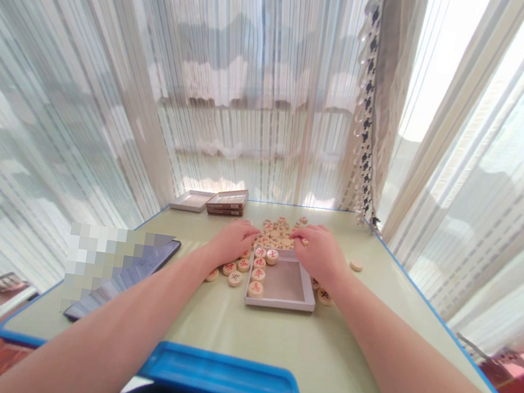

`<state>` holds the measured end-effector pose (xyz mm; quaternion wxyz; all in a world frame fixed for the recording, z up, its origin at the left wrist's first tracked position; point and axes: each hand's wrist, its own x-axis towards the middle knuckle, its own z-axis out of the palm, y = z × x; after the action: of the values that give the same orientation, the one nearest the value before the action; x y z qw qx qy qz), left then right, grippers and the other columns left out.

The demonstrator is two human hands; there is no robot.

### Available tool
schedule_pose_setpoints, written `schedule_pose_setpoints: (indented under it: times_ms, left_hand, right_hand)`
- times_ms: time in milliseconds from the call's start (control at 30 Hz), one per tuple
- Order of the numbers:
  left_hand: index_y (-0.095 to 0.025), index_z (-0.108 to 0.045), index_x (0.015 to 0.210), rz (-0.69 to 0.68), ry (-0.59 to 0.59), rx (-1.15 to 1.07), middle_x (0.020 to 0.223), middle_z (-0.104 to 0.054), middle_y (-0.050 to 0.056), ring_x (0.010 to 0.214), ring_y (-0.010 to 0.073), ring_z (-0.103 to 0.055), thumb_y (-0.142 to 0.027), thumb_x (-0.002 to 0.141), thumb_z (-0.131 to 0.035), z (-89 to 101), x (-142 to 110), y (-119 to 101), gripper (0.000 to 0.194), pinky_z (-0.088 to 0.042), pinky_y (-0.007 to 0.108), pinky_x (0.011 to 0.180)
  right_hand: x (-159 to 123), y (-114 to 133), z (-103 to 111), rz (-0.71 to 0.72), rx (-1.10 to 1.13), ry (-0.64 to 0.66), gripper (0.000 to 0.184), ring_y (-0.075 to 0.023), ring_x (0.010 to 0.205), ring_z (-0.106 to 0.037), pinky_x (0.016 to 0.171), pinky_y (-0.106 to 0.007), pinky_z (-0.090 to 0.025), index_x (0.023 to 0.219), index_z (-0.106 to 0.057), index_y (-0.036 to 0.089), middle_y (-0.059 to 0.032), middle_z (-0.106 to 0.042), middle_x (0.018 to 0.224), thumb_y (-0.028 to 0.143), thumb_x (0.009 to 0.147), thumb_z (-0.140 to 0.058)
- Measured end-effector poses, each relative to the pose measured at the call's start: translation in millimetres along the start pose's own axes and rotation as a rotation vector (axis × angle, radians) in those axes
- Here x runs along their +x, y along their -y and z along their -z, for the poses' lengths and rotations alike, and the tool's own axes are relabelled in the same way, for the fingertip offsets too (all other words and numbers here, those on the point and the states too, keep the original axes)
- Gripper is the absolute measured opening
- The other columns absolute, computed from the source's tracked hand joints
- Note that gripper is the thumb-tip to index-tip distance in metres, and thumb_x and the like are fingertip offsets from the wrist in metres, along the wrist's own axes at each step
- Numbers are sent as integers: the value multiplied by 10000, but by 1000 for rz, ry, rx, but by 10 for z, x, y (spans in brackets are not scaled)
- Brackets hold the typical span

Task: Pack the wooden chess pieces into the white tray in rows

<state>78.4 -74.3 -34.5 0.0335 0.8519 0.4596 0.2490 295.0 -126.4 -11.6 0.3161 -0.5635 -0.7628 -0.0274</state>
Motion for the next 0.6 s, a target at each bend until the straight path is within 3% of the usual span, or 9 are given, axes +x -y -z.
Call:
schedule_pose_setpoints:
  times_ms: [167,367,500,600]
  left_hand:
    - [-201,-647,1036,123,-80,-70,1030,-650,55,977,202,-560,-250,823,-448,-18,-4,30,296,-424,305,881]
    - [-185,-656,988,150,-168,-198,984,-645,53,891,173,-589,-168,766,-522,-19,6,12,260,-460,283,826]
    - [-188,-661,979,163,-282,-341,992,-651,46,837,145,-604,-161,775,-529,44,-3,-139,244,-479,260,778]
    - [-186,-669,977,147,-295,-506,985,-675,47,880,161,-609,-224,778,-559,112,-39,-319,230,-481,271,796]
  right_hand:
    - [-5,-5,-1,6,14,4,274,-223,944,-564,841,-358,-444,851,-700,220,-22,-699,913,181,776,-439]
    - [-9,-4,-8,44,34,-1,260,-221,938,-568,836,-360,-448,846,-699,219,-27,-696,907,194,786,-447]
    - [-31,24,9,80,62,2,252,-222,940,-567,805,-359,-461,945,-673,226,-34,-682,921,261,812,-462]
    - [-51,62,28,126,83,-1,280,-222,941,-567,802,-364,-464,1045,-630,237,-33,-671,895,304,808,-499]
